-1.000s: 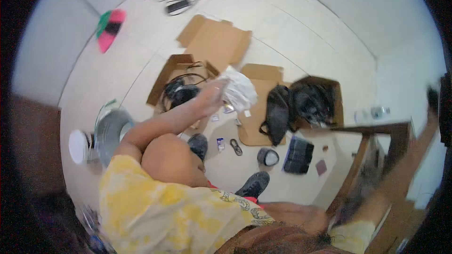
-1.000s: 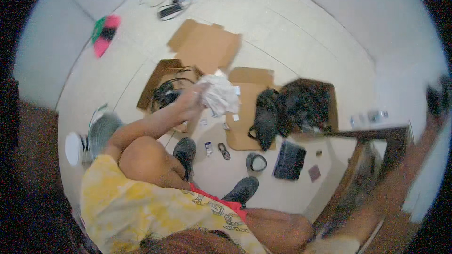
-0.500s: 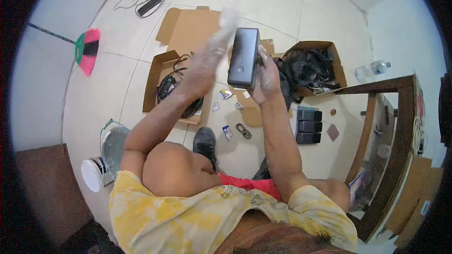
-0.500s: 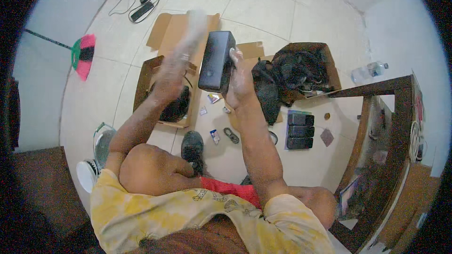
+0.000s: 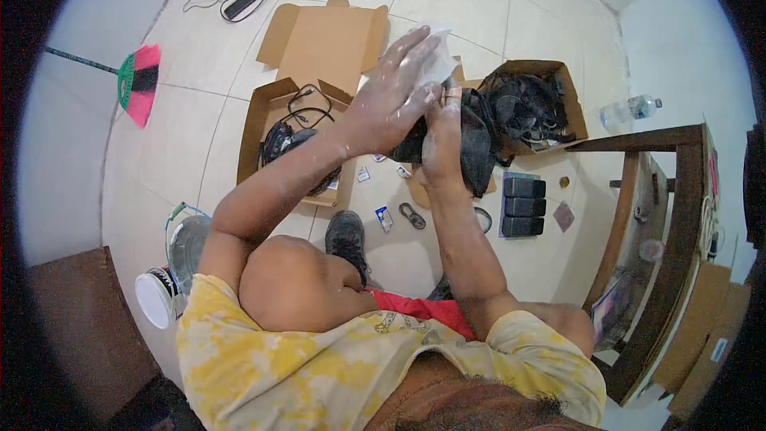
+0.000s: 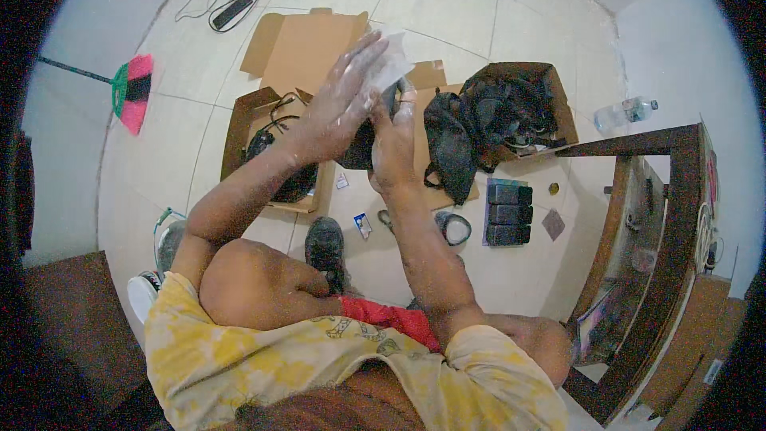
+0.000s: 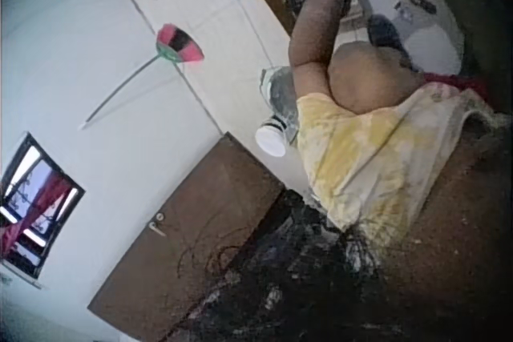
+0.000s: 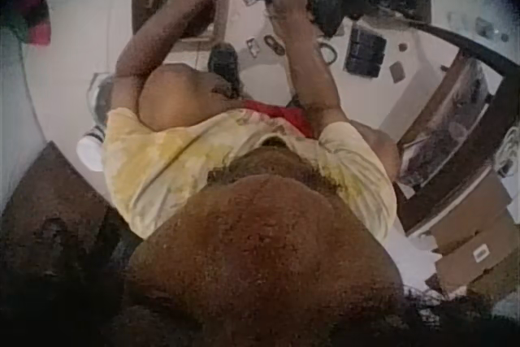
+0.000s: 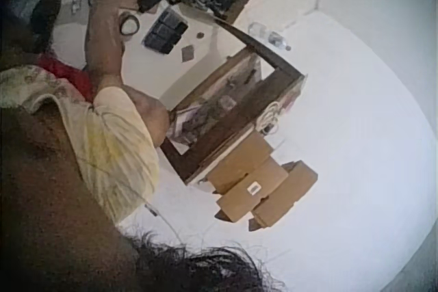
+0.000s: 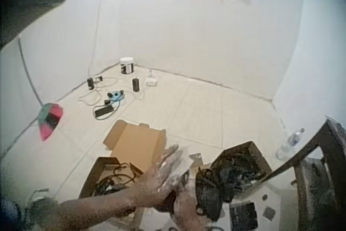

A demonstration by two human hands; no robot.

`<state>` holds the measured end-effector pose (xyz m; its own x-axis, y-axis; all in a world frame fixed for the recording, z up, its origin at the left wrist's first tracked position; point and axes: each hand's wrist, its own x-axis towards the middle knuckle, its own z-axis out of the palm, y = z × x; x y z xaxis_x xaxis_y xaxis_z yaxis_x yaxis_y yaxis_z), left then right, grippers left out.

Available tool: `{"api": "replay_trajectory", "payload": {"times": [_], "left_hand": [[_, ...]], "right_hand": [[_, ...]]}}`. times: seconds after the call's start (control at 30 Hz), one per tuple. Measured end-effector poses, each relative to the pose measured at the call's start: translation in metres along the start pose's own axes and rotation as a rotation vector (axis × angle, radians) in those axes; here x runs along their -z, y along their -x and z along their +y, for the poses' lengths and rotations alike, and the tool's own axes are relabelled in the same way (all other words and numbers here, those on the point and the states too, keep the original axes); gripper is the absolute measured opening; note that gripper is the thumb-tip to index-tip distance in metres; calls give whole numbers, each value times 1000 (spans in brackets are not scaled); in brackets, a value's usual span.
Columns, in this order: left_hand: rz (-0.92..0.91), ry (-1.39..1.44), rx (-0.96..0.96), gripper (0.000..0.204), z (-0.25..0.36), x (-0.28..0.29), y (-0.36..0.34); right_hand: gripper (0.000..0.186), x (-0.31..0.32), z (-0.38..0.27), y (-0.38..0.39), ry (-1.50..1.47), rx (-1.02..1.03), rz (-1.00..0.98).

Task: The person removes a camera and accessories from boxes and wipes the camera body and screen with a cloth.

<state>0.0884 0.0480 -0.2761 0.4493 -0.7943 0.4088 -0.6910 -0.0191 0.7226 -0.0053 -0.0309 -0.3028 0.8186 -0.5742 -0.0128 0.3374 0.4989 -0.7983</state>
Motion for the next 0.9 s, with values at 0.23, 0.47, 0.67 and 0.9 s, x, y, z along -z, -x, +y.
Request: {"api": "replay_trajectory", "payload": {"times": [0.23,0.47,0.67,0.9], "left_hand": [[12,272,83,70,-2,-31,64],[16,324,173,73,0,-14,44],[-71,39,-53,76,8,-28,62],[-86,-299,-262,82,3,-18,28]], "right_hand": [[44,19,-11,-13,-127,-60,65],[52,16,-12,-8,-139,-300,33],[56,32,-22,-10,-266,-273,109],[61,46,-3,-12,-49,-144,168]]}}
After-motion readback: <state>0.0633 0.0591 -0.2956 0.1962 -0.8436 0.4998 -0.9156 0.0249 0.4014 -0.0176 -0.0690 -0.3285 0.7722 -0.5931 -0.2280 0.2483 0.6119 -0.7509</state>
